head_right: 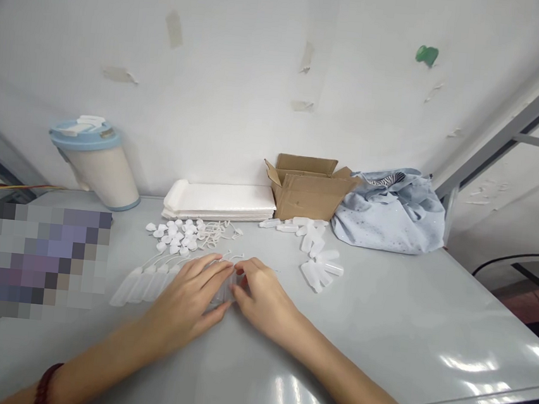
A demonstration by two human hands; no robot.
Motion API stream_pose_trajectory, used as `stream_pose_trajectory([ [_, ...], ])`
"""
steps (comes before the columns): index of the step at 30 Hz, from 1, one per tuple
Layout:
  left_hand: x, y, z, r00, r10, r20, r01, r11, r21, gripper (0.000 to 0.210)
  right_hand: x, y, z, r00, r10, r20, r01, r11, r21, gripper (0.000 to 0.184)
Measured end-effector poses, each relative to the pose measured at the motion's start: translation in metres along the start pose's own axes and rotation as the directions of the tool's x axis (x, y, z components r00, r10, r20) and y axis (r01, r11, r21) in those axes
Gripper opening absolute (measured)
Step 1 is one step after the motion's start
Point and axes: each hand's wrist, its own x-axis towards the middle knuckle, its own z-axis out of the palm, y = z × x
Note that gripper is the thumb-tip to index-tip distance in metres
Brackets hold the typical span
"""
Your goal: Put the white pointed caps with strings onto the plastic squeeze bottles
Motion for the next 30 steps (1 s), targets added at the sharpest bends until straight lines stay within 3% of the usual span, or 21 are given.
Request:
stream_pose_trajectory([
  [6,-0.002,-0.005,-0.004,0.999,-0.011,0.048,0.01,1.0,0.018,0.046,0.003,0.003,0.0,0.999,0.033,-0.007,-0.033,0.999,0.033,0.028],
  [10,-0.004,-0.017,-0.013,0.995,-0.078,0.065,0.077,0.997,0.018,0.059,0.003,0.003,-0.001,0.998,0.062,-0.002,-0.062,0.996,0.059,0.03],
  [17,-0.004,-0.023,-0.016,0.99,-0.107,0.094,0.107,0.994,0.004,0.059,0.004,0.003,-0.001,0.997,0.074,0.019,-0.075,0.993,0.089,0.033],
  [25,-0.004,-0.015,-0.004,0.999,-0.046,0.003,0.046,0.999,0.019,0.056,-0.001,0.002,-0.013,0.988,0.044,0.147,-0.057,0.995,0.086,0.066],
  [30,-0.004,-0.012,0.0,0.998,-0.055,-0.036,0.057,0.998,0.041,0.047,0.0,0.007,-0.011,0.989,0.016,0.146,-0.026,0.997,0.066,0.065],
])
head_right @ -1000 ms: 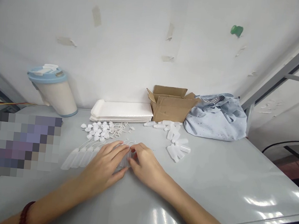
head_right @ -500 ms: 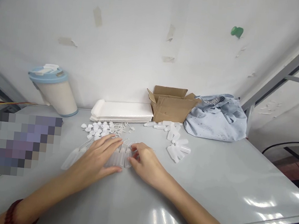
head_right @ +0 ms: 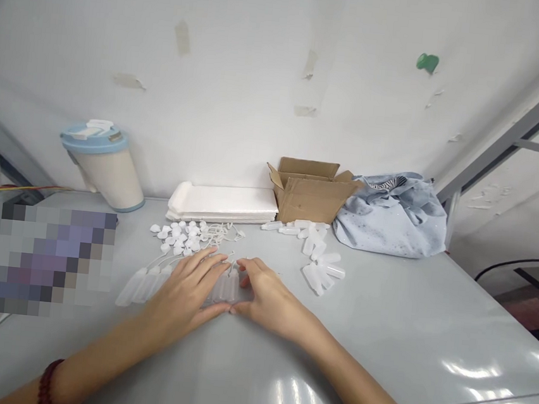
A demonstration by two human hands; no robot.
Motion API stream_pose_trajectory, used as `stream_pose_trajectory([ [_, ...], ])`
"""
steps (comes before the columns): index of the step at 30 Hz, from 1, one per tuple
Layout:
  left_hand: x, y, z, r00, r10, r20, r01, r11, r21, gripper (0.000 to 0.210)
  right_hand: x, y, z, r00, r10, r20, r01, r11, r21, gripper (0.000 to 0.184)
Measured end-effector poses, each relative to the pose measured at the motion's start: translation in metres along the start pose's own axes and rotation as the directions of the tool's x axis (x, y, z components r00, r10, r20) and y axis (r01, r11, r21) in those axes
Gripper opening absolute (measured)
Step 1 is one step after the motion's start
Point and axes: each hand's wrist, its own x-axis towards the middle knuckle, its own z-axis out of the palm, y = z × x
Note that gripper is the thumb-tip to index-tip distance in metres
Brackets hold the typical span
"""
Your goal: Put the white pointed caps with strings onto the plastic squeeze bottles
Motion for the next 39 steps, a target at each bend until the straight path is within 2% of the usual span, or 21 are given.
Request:
stream_pose_trajectory([
  [9,0.001,0.002,-0.008,1.0,-0.007,0.001,0.007,0.999,-0.037,0.046,0.001,0.0,0.004,0.998,-0.057,-0.007,0.056,0.998,-0.022,0.058],
  [12,0.005,-0.007,-0.015,0.988,-0.096,-0.12,0.087,0.993,-0.079,0.033,0.001,-0.001,-0.001,0.998,-0.055,-0.003,0.055,0.998,-0.028,0.057],
  [14,0.008,-0.019,-0.02,0.954,-0.198,-0.225,0.179,0.979,-0.1,0.025,0.0,-0.002,-0.01,0.999,-0.035,-0.01,0.035,0.999,-0.038,0.059],
  [15,0.009,-0.026,-0.022,0.94,-0.237,-0.245,0.216,0.97,-0.11,0.024,0.0,-0.003,-0.015,0.999,-0.024,-0.031,0.022,0.999,-0.042,0.06],
  [18,0.009,-0.045,-0.026,0.94,-0.303,-0.156,0.29,0.952,-0.1,0.027,0.0,0.0,-0.033,0.99,-0.01,-0.143,0.001,0.998,-0.066,0.051],
  [21,0.007,-0.05,-0.025,0.958,-0.282,-0.048,0.279,0.959,-0.055,0.027,0.002,0.006,-0.048,0.96,-0.022,-0.278,-0.03,0.983,-0.179,0.041],
  [23,0.006,-0.046,-0.022,0.971,-0.237,-0.013,0.237,0.972,-0.012,0.028,0.003,0.011,-0.056,0.935,-0.049,-0.351,-0.063,0.951,-0.302,0.033],
  [25,0.006,-0.039,-0.019,0.982,-0.191,0.006,0.19,0.981,0.04,0.028,0.002,0.013,-0.063,0.932,-0.044,-0.359,-0.113,0.908,-0.404,0.023],
  [28,0.006,-0.031,-0.017,0.986,-0.16,0.048,0.154,0.983,0.102,0.03,-0.003,0.011,-0.073,0.933,0.14,-0.333,-0.306,0.794,-0.524,0.007],
  [30,0.006,-0.029,-0.016,0.983,-0.168,0.073,0.159,0.98,0.118,0.031,-0.009,0.007,-0.079,0.899,0.277,-0.34,-0.435,0.666,-0.606,0.017],
  [32,0.007,-0.03,-0.017,0.98,-0.184,0.08,0.176,0.979,0.099,0.031,-0.014,0.003,-0.082,0.877,0.341,-0.339,-0.48,0.586,-0.653,0.025],
  [39,0.01,-0.031,-0.023,0.971,-0.239,0.025,0.239,0.955,-0.173,0.032,-0.014,0.0,-0.079,0.847,0.426,-0.318,-0.508,0.473,-0.72,0.025],
])
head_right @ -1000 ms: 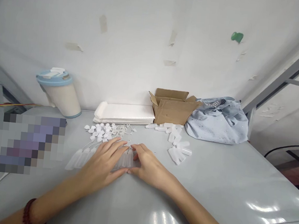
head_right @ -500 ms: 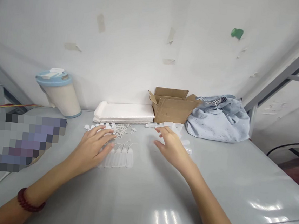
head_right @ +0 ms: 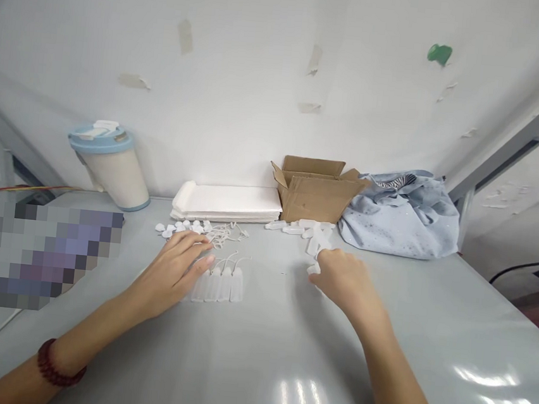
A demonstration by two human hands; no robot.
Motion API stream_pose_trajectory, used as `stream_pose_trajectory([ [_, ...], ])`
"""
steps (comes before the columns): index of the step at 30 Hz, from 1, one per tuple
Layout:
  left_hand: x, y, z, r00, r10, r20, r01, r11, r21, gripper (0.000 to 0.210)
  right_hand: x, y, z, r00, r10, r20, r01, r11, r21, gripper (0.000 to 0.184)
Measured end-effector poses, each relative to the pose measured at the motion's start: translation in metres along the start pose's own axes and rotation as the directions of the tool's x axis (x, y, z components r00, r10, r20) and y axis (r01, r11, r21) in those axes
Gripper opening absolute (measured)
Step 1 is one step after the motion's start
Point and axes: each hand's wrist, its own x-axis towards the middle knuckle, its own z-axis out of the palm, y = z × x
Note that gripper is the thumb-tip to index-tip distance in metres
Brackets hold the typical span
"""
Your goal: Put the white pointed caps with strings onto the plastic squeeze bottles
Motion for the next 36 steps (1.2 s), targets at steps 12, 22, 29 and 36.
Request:
stream_pose_trajectory([
  [12,-0.002,0.009,-0.004,0.99,-0.132,-0.039,0.121,0.97,-0.209,0.041,0.0,-0.017,0.007,0.999,-0.044,0.0,0.044,0.998,-0.045,0.015],
  [22,-0.001,0.004,-0.006,0.977,-0.213,-0.01,0.198,0.926,-0.322,0.04,-0.012,-0.049,0.014,0.973,-0.145,-0.182,0.191,0.945,0.264,0.009],
  [29,0.0,0.01,-0.017,0.978,-0.207,0.013,0.196,0.903,-0.384,0.046,-0.015,-0.051,0.018,0.953,-0.175,-0.248,0.258,0.897,0.358,0.01],
  [36,0.001,0.001,-0.009,0.956,-0.268,0.118,0.293,0.886,-0.359,0.051,-0.017,-0.054,0.02,0.95,-0.2,-0.238,0.282,0.878,0.386,0.013],
])
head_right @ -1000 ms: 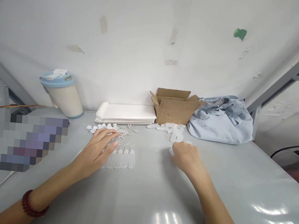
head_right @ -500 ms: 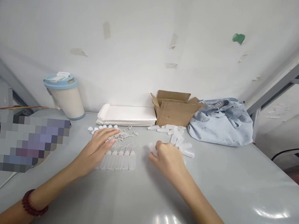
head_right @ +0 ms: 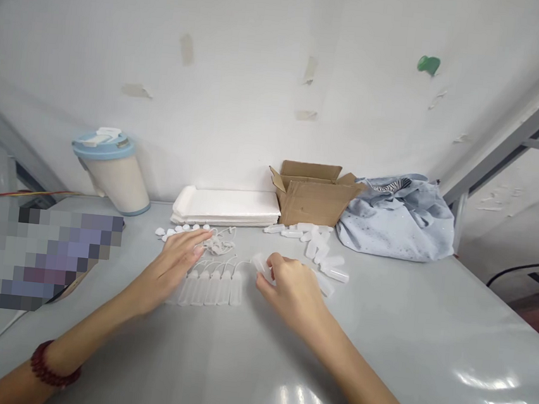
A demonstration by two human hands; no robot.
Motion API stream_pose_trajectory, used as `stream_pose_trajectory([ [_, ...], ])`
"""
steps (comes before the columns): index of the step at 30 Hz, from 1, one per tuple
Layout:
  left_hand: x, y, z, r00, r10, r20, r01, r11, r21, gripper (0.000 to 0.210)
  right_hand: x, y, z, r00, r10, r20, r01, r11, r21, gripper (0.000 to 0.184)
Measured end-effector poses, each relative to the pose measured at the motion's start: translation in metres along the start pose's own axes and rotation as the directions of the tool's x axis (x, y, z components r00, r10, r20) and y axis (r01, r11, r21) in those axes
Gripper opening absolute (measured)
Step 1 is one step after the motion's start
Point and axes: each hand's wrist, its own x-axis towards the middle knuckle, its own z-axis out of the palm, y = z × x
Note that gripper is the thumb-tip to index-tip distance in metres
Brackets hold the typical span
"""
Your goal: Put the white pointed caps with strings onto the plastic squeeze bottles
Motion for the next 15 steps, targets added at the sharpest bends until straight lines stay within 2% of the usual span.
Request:
stream_pose_trajectory([
  [11,0.0005,0.0061,-0.0084,0.995,0.092,-0.034,-0.088,0.991,0.103,0.054,-0.0001,0.0009,0.0033,0.999,-0.035,-0.005,0.035,0.999,0.014,0.014],
  [15,0.0016,0.0018,-0.0052,0.999,0.032,0.005,-0.032,0.991,0.133,0.053,0.0,0.001,0.0045,0.999,-0.048,-0.013,0.048,0.999,0.012,0.012],
])
